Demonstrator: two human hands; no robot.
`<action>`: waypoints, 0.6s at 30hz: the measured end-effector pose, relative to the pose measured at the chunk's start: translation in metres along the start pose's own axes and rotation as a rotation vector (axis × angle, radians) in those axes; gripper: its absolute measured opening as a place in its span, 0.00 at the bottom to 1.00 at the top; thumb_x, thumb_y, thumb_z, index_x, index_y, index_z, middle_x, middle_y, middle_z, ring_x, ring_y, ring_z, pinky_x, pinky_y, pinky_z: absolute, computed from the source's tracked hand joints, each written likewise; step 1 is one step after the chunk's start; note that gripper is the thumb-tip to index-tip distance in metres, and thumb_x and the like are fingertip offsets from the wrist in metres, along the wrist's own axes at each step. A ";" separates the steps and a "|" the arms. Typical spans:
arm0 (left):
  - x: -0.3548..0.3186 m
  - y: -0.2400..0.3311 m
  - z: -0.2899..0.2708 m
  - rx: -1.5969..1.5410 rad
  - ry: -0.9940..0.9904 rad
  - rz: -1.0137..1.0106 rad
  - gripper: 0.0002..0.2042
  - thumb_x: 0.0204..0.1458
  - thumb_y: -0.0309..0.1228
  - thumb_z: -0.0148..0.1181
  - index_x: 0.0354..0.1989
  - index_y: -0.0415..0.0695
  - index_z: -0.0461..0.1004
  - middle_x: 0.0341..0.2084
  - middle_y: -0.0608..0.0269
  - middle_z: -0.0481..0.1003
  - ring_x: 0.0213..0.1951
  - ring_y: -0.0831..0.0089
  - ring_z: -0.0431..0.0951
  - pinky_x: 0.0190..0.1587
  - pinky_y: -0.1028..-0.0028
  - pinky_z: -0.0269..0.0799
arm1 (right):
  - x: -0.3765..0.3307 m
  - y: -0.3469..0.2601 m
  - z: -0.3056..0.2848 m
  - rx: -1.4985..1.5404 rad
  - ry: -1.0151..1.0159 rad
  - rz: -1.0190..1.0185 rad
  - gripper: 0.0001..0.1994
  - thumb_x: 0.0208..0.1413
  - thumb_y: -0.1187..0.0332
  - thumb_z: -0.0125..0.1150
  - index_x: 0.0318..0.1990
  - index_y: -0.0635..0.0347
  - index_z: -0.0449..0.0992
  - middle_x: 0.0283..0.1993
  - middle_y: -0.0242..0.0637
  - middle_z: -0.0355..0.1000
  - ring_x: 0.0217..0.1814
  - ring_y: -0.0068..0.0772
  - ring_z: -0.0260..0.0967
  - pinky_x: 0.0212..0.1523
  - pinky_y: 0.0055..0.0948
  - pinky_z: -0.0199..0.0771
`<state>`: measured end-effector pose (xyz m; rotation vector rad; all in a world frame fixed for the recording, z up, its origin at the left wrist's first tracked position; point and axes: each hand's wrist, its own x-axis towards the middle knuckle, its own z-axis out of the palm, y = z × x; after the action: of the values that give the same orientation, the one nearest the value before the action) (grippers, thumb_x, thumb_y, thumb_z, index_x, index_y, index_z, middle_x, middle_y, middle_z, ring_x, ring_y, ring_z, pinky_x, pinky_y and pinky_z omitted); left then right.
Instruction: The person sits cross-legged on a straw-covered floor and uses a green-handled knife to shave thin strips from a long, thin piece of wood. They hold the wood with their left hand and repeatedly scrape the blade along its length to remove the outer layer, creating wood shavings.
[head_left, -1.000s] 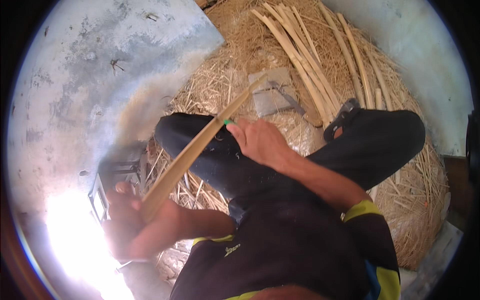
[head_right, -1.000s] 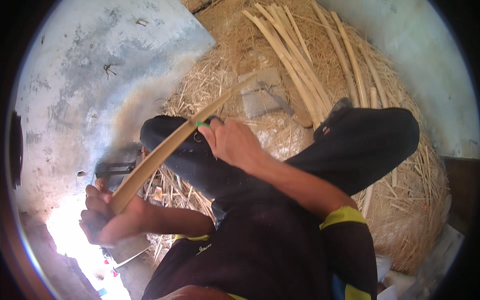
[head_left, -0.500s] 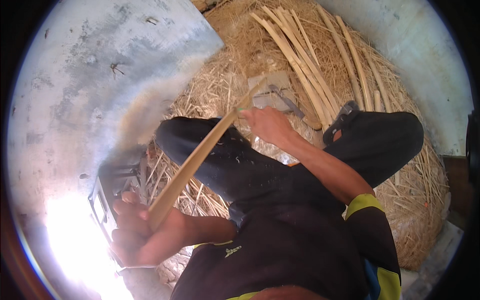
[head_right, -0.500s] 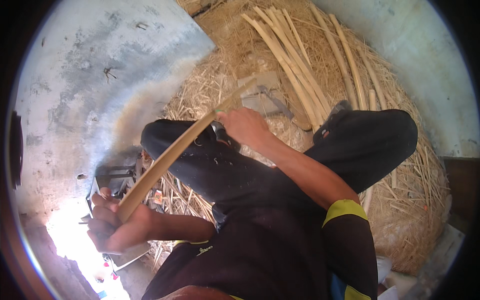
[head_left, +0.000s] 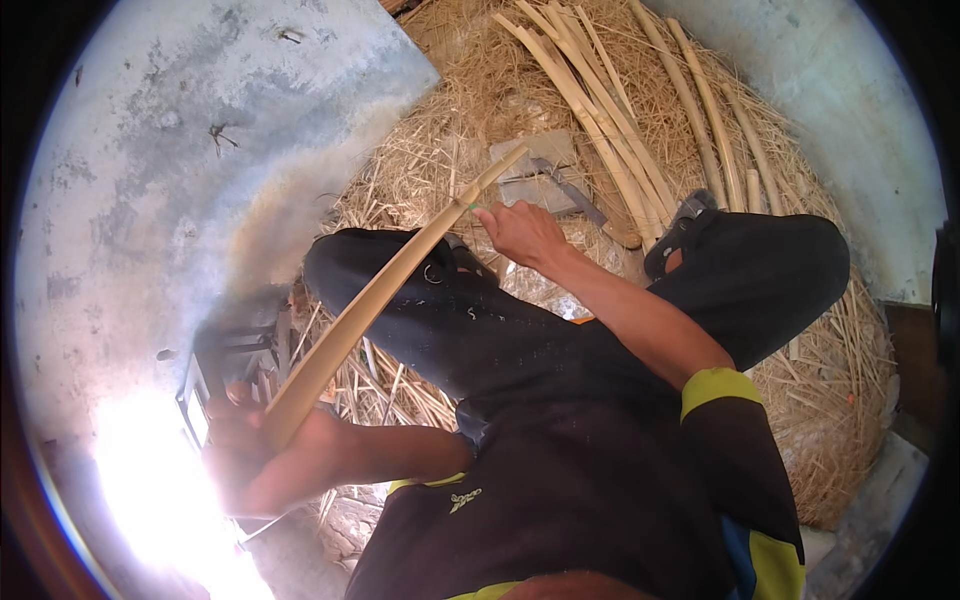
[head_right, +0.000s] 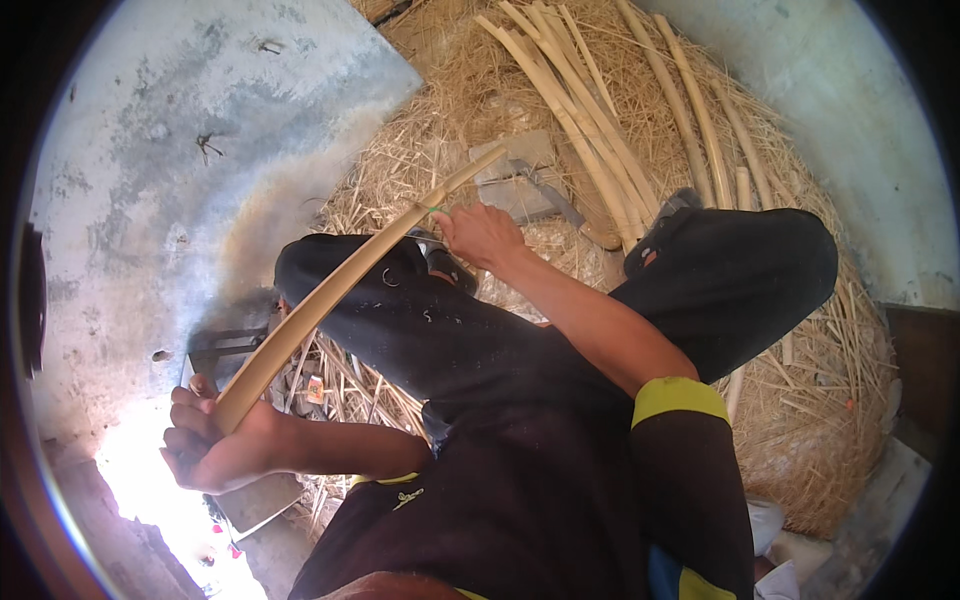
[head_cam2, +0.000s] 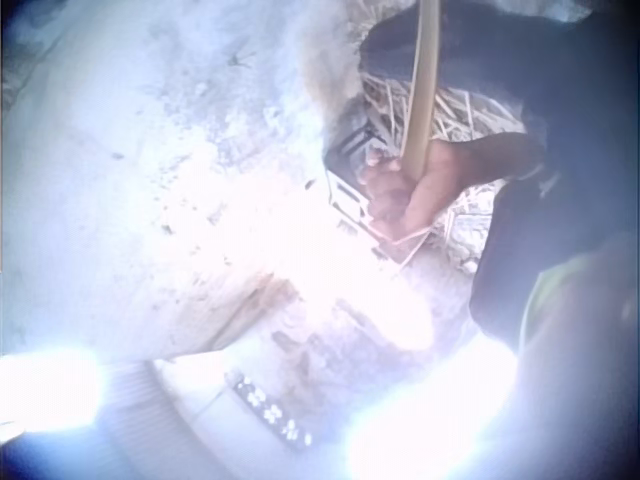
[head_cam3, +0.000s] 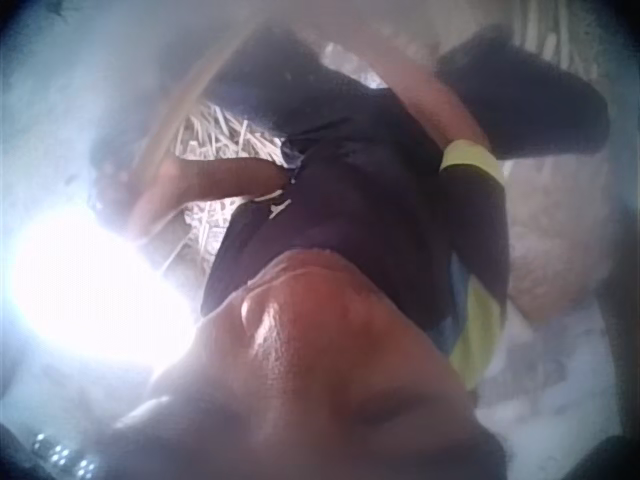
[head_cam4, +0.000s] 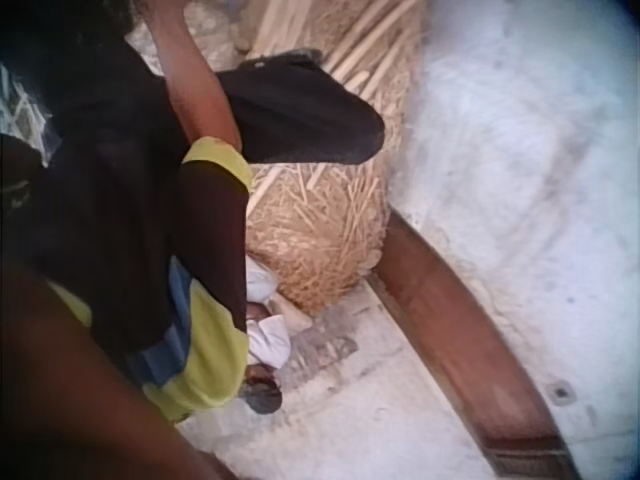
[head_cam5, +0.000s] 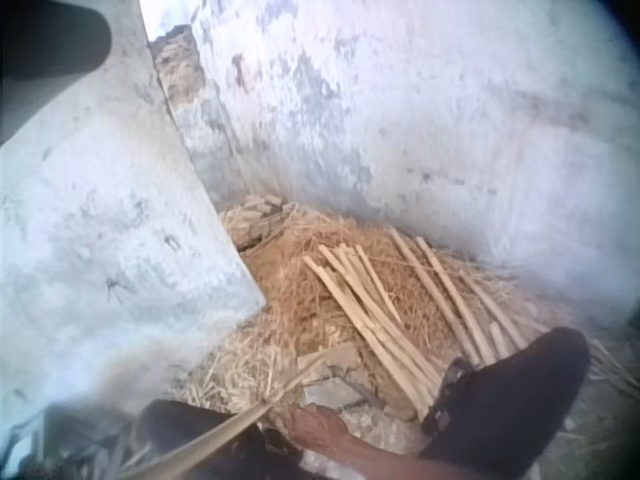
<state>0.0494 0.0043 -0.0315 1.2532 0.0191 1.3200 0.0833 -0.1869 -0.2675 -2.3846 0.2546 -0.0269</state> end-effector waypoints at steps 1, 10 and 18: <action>0.003 -0.002 -0.001 -0.026 0.034 -0.029 0.16 0.46 0.38 0.40 0.11 0.53 0.45 0.08 0.68 0.44 0.19 0.71 0.55 0.32 0.67 0.66 | -0.001 -0.007 -0.002 0.016 0.006 0.006 0.27 0.63 0.50 0.37 0.32 0.66 0.75 0.23 0.59 0.71 0.30 0.61 0.72 0.34 0.50 0.73; 0.021 -0.010 -0.007 -0.036 0.188 -0.110 0.16 0.46 0.37 0.41 0.10 0.53 0.45 0.08 0.68 0.44 0.19 0.72 0.54 0.31 0.67 0.66 | -0.002 -0.023 0.008 -0.035 -0.058 -0.027 0.26 0.63 0.50 0.36 0.35 0.65 0.74 0.26 0.58 0.71 0.31 0.60 0.72 0.34 0.51 0.72; 0.000 -0.002 -0.022 -0.229 -0.075 -0.137 0.18 0.47 0.37 0.40 0.09 0.53 0.44 0.08 0.68 0.43 0.19 0.72 0.53 0.29 0.69 0.64 | 0.034 0.190 0.048 -0.413 -0.036 0.477 0.23 0.62 0.52 0.41 0.38 0.63 0.78 0.38 0.48 0.76 0.41 0.50 0.75 0.42 0.42 0.74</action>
<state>0.0363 0.0193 -0.0421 1.0864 -0.0956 1.1228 0.0880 -0.2972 -0.4324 -2.6585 0.8769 0.3193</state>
